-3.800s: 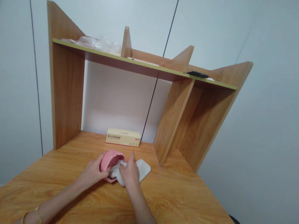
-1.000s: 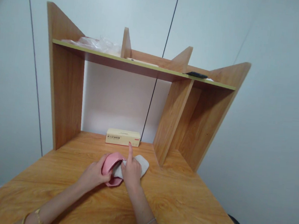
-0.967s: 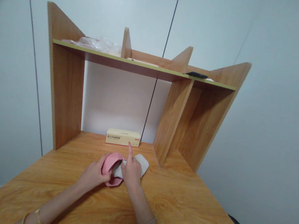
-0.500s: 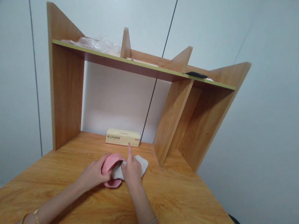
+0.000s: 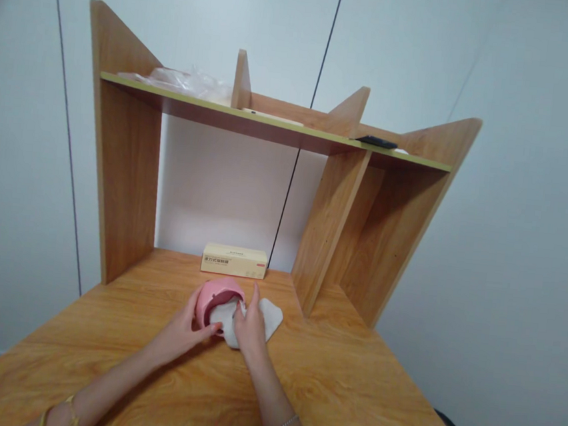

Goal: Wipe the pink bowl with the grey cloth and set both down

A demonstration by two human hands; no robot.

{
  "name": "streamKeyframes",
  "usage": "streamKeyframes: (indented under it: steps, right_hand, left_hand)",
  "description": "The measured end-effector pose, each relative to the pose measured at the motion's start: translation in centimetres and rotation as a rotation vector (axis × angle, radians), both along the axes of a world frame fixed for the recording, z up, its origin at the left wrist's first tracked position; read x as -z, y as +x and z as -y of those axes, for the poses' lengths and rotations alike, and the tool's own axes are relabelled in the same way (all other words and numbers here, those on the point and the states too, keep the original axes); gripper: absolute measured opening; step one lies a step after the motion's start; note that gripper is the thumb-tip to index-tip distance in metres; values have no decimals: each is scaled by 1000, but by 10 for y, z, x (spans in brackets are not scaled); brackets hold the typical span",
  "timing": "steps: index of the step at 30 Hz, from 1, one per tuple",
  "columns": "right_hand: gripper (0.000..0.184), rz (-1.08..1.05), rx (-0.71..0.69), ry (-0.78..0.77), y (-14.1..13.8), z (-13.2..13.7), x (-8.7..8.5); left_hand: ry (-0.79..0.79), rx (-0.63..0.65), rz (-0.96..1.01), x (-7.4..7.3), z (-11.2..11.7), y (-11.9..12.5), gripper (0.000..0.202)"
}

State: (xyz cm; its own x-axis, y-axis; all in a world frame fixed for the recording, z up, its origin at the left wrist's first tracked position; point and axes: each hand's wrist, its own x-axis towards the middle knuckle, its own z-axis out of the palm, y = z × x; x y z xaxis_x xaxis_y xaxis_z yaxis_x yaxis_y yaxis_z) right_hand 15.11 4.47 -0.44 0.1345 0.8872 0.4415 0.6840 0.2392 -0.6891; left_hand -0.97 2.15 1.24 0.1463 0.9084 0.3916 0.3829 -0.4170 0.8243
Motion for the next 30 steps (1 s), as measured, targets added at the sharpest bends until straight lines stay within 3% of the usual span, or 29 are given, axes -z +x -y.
streamKeyframes:
  steps: [3,6,11,16,19,24,27,30]
  right_hand:
    - [64,-57,-24,-32,-5,0,-1]
    - [66,47,51,-81,-8,3,-8]
    - [59,212,150,-56,-8,11,-25]
    - [46,126,76,-43,10,4,-32]
    - [30,159,50,-171,33,-4,-30]
    - [23,362,-17,-403,61,-7,-23]
    - [18,396,-58,-426,55,2,-23]
    - [14,471,-124,-407,30,20,-26]
  left_hand:
    - [11,-56,-32,1,-3,0,66]
    - [-14,-152,-139,-5,-1,-3,62]
    - [-26,-157,-220,-15,3,-4,58]
    - [-60,-220,-91,-5,-11,-12,46]
    - [-113,-281,59,3,-24,-23,38]
    - [-217,-348,312,11,-37,-33,31]
    - [-260,-332,371,12,-37,-31,31]
    - [-299,-308,435,11,-34,-28,32]
